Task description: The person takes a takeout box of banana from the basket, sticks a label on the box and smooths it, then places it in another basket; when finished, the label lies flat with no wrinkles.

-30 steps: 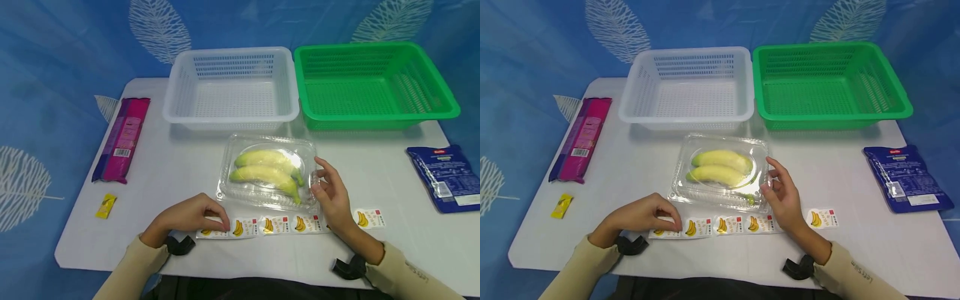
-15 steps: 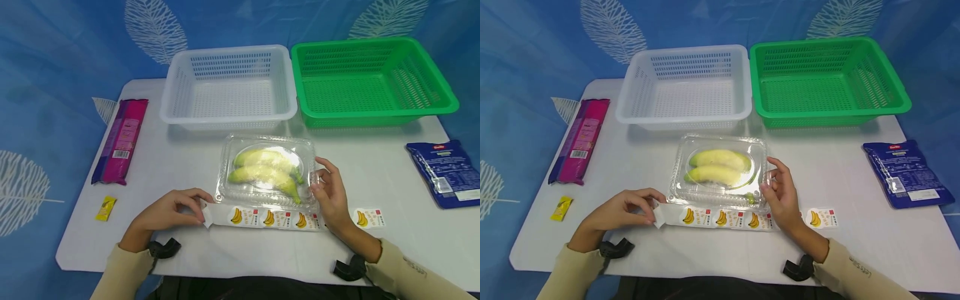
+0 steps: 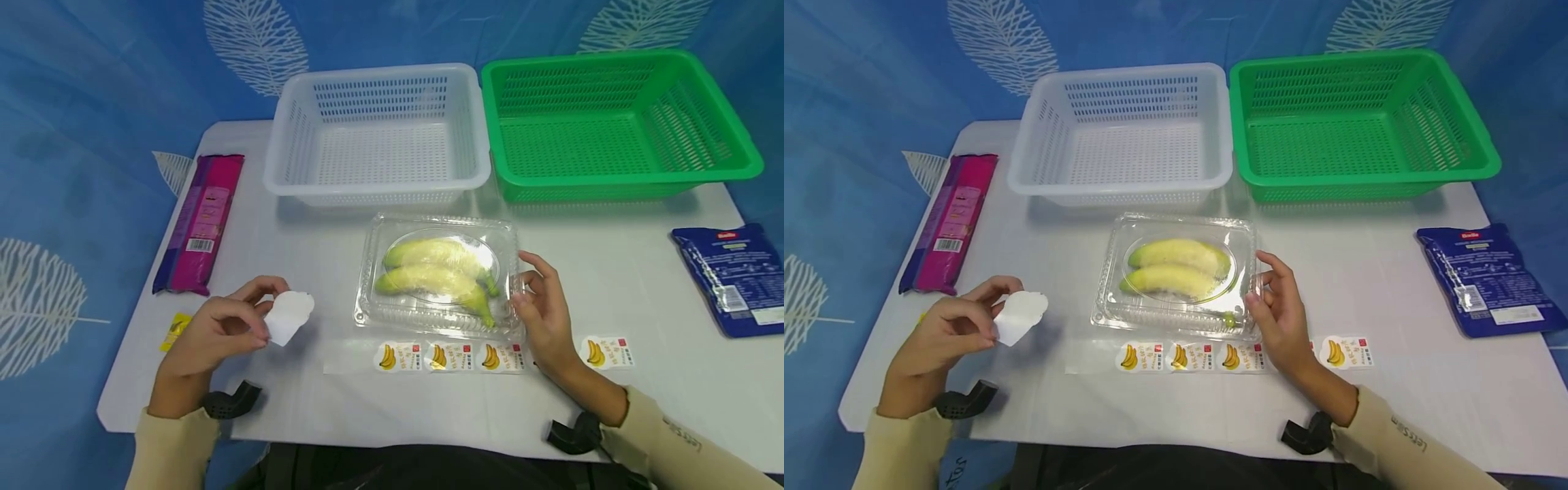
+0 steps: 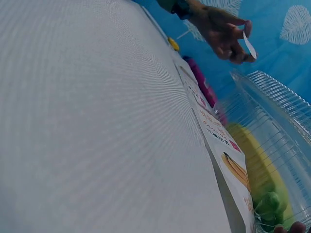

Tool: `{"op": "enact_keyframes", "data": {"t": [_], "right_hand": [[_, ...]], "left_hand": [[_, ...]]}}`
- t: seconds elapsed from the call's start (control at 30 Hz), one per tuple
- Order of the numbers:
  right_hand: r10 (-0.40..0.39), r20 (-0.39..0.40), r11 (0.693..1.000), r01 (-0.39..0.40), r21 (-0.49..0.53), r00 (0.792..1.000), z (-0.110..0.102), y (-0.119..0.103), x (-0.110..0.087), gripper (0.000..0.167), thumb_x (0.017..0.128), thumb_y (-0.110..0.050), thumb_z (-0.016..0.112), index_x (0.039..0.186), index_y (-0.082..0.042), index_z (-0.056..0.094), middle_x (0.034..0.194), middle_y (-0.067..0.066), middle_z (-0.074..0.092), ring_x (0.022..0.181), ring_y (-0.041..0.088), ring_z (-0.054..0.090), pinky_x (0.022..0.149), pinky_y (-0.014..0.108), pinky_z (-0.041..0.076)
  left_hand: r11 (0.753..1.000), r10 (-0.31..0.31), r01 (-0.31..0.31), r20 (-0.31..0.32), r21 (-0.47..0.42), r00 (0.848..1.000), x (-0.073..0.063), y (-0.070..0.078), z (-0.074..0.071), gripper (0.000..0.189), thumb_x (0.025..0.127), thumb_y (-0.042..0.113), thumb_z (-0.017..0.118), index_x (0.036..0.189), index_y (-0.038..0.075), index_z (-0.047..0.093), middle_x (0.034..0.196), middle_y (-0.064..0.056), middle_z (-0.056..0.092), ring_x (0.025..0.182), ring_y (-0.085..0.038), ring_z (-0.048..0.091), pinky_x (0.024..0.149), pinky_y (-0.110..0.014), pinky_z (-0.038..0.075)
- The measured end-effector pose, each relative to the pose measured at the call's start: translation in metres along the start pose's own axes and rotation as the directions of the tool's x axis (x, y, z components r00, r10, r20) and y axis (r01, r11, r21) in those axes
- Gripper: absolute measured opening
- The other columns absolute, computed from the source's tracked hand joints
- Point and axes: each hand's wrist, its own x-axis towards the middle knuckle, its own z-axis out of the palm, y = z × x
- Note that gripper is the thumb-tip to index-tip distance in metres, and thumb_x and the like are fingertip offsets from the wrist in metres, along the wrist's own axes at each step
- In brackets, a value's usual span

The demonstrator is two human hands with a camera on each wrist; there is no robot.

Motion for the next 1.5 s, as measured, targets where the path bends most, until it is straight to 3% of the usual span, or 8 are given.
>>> {"op": "enact_keyframes", "data": {"t": [0.2, 0.47, 0.73, 0.93, 1.17, 1.23, 1.4, 1.5], "right_hand": [[-0.010, -0.004, 1.000, 0.010, -0.009, 1.000, 0.001, 0.000, 0.000, 0.056, 0.094, 0.011, 0.045, 0.149, 0.009, 0.037, 0.095, 0.014, 0.054, 0.066, 0.015, 0.052, 0.058, 0.023, 0.045], [0.003, -0.001, 1.000, -0.003, 0.001, 1.000, 0.001, 0.000, -0.001, 0.057, 0.094, 0.011, 0.045, 0.150, 0.008, 0.036, 0.096, 0.015, 0.053, 0.066, 0.015, 0.053, 0.059, 0.024, 0.045], [0.008, -0.006, 1.000, -0.008, -0.003, 1.000, -0.001, 0.004, -0.003, 0.057, 0.094, 0.012, 0.044, 0.150, 0.008, 0.035, 0.096, 0.013, 0.054, 0.066, 0.014, 0.054, 0.060, 0.023, 0.045], [0.010, -0.003, 1.000, -0.010, -0.003, 1.000, -0.001, 0.003, -0.002, 0.057, 0.094, 0.012, 0.045, 0.150, 0.008, 0.035, 0.095, 0.015, 0.053, 0.067, 0.015, 0.052, 0.059, 0.025, 0.044], [0.012, -0.004, 1.000, -0.012, -0.003, 1.000, -0.001, 0.001, -0.001, 0.058, 0.093, 0.012, 0.044, 0.150, 0.008, 0.035, 0.095, 0.014, 0.054, 0.067, 0.014, 0.052, 0.059, 0.024, 0.044], [0.014, 0.001, 1.000, -0.014, 0.001, 1.000, 0.000, 0.001, -0.001, 0.058, 0.094, 0.012, 0.044, 0.150, 0.008, 0.035, 0.095, 0.015, 0.054, 0.067, 0.013, 0.053, 0.059, 0.024, 0.044], [0.006, 0.001, 1.000, -0.006, -0.005, 1.000, 0.000, 0.002, -0.001, 0.058, 0.093, 0.012, 0.044, 0.150, 0.008, 0.036, 0.094, 0.017, 0.054, 0.067, 0.014, 0.052, 0.060, 0.024, 0.044], [-0.001, -0.008, 1.000, 0.001, -0.010, 1.000, 0.000, 0.003, -0.001, 0.057, 0.093, 0.012, 0.045, 0.149, 0.009, 0.036, 0.094, 0.014, 0.054, 0.066, 0.016, 0.050, 0.059, 0.025, 0.043]], "left_hand": [[0.970, 0.018, -0.003, -0.059, 0.243, 0.998, 0.031, 0.012, 0.018, 0.035, 0.081, -0.024, 0.069, 0.106, 0.001, 0.075, 0.135, -0.024, 0.047, 0.124, -0.033, 0.041, 0.101, -0.033, 0.044], [0.939, 0.027, -0.052, 0.080, 0.340, 0.996, 0.080, 0.025, 0.053, 0.035, 0.087, -0.017, 0.069, 0.110, 0.009, 0.076, 0.109, -0.012, 0.061, 0.102, -0.025, 0.056, 0.086, -0.033, 0.052], [0.895, -0.096, 0.003, 0.187, 0.446, 0.978, 0.140, 0.016, 0.061, 0.030, 0.098, -0.002, 0.065, 0.124, 0.010, 0.072, 0.113, 0.002, 0.068, 0.092, -0.017, 0.059, 0.079, -0.034, 0.050], [0.740, -0.176, 0.073, 0.088, 0.669, 0.980, 0.151, 0.007, 0.063, 0.023, 0.098, 0.015, 0.071, 0.121, 0.014, 0.073, 0.109, 0.004, 0.069, 0.094, -0.012, 0.059, 0.084, -0.041, 0.051], [0.422, -0.073, 0.102, -0.079, 0.901, 0.994, 0.135, -0.001, 0.093, 0.031, 0.087, 0.037, 0.083, 0.104, 0.012, 0.076, 0.102, -0.001, 0.058, 0.096, -0.021, 0.054, 0.081, -0.036, 0.047], [0.359, -0.042, 0.121, -0.114, 0.926, 0.993, 0.130, -0.005, 0.102, 0.034, 0.085, 0.038, 0.085, 0.101, 0.010, 0.074, 0.100, -0.004, 0.058, 0.092, -0.022, 0.052, 0.078, -0.035, 0.045], [0.275, -0.014, 0.177, -0.180, 0.945, 0.983, 0.125, -0.012, 0.118, 0.039, 0.080, 0.036, 0.089, 0.101, 0.007, 0.072, 0.100, -0.008, 0.063, 0.084, -0.022, 0.053, 0.071, -0.034, 0.044], [0.260, -0.022, 0.202, -0.203, 0.944, 0.979, 0.127, -0.013, 0.122, 0.037, 0.079, 0.032, 0.089, 0.101, 0.007, 0.072, 0.096, -0.006, 0.063, 0.082, -0.021, 0.052, 0.068, -0.033, 0.043]]}}
